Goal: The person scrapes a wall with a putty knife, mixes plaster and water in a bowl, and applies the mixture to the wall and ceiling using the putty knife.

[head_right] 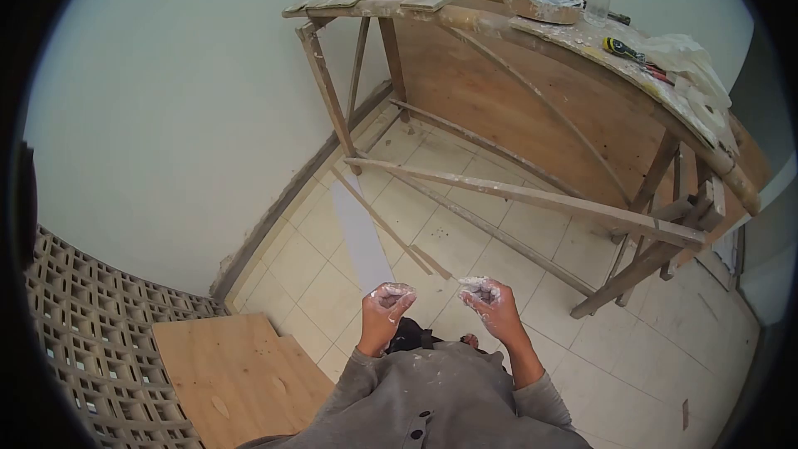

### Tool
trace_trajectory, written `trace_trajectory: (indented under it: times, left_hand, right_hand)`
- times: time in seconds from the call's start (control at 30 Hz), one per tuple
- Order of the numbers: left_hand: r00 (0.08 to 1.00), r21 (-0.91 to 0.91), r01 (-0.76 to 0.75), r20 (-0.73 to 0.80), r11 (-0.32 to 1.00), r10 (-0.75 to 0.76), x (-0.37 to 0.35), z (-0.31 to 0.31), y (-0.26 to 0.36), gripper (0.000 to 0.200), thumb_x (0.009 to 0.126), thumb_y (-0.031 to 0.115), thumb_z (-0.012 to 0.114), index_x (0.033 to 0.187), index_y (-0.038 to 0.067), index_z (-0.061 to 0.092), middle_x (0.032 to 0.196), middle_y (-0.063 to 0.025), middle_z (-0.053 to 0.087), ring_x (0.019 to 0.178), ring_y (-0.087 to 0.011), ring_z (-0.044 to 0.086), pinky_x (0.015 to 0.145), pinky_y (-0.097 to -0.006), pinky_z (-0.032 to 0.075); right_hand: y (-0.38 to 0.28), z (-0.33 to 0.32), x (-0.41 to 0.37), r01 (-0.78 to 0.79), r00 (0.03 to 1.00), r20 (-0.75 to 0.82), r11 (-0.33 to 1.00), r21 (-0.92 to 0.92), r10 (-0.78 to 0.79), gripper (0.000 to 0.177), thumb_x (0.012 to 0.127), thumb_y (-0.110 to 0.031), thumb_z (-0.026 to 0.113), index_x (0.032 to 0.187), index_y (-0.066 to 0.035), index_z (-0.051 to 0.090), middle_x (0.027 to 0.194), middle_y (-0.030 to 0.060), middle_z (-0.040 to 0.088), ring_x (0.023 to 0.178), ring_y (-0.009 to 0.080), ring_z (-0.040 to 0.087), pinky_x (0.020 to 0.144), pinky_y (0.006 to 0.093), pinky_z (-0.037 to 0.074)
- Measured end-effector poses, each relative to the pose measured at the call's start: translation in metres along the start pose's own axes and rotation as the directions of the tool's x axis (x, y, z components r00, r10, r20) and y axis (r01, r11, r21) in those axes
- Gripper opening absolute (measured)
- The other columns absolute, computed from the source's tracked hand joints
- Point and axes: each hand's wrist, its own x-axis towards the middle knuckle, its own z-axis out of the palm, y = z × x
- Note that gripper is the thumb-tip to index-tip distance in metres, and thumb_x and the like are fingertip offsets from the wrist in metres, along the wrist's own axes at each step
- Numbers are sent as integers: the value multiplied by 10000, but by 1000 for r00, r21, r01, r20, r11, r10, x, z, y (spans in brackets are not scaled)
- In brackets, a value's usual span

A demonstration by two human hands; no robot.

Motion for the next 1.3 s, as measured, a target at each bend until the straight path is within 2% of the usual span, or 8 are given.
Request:
trace_trajectory:
  times: [0.33,0.6,0.7,0.77,0.83,0.9,1.0,1.3]
  left_hand:
    - [986,-110,56,-150,992,-72,22,-81,-30,185,869,102,648,963,-56,622,893,-71,649,807,-128,614,740,-245,488]
    - [970,-124,-5,-244,992,-26,96,-203,-3,258,946,255,532,897,9,590,856,-94,657,800,-154,628,713,-283,472]
    - [970,-64,26,-241,998,-40,123,-254,4,278,955,273,509,884,15,587,862,-90,660,799,-152,625,710,-280,464]
    - [966,-11,73,-246,997,-73,144,-284,2,280,964,286,483,864,44,583,871,-86,648,825,-158,620,711,-276,459]
    - [960,-29,71,-271,997,-76,177,-312,-28,271,945,254,536,872,6,614,860,-94,676,783,-146,630,718,-269,472]
    - [938,4,-192,-291,981,185,205,-317,-15,332,924,323,545,1030,20,631,898,-81,669,815,-175,634,699,-311,506]
    - [951,63,-145,-267,987,156,226,-324,4,226,913,218,568,976,9,630,888,-67,649,807,-151,613,713,-288,500]
    - [953,281,-292,6,914,302,342,-307,29,258,933,238,528,1070,28,591,924,-87,640,825,-165,596,727,-309,486]
  right_hand:
    - [3,58,62,-61,993,91,988,-140,74,219,853,-85,659,1046,17,645,805,-7,612,716,60,532,652,214,437]
    - [-37,144,170,148,989,64,961,-234,-137,267,846,-151,679,1048,16,625,805,21,630,704,72,531,638,240,445]
    - [-136,148,223,347,902,-11,741,-575,-432,270,837,-148,673,1060,-4,625,856,91,642,735,150,579,688,277,467]
    - [-200,135,260,512,675,38,430,-744,-737,273,823,-150,670,1056,-13,627,902,139,636,820,249,607,759,321,471]
    - [-262,127,288,356,626,-189,493,-794,-756,298,831,-171,651,1080,-12,611,1020,180,611,970,312,583,853,375,448]
    - [-279,62,372,279,443,-179,325,-904,-878,382,847,-201,622,1167,-6,549,1151,230,551,1112,357,520,938,430,411]
    - [-306,21,439,-60,432,-312,318,-946,-846,512,871,-282,583,1272,1,436,1265,283,461,1207,424,431,1010,478,351]
    - [-307,-17,500,-120,653,-494,565,-816,-574,769,915,-489,456,1412,36,195,1379,322,336,1266,456,362,1031,473,333]
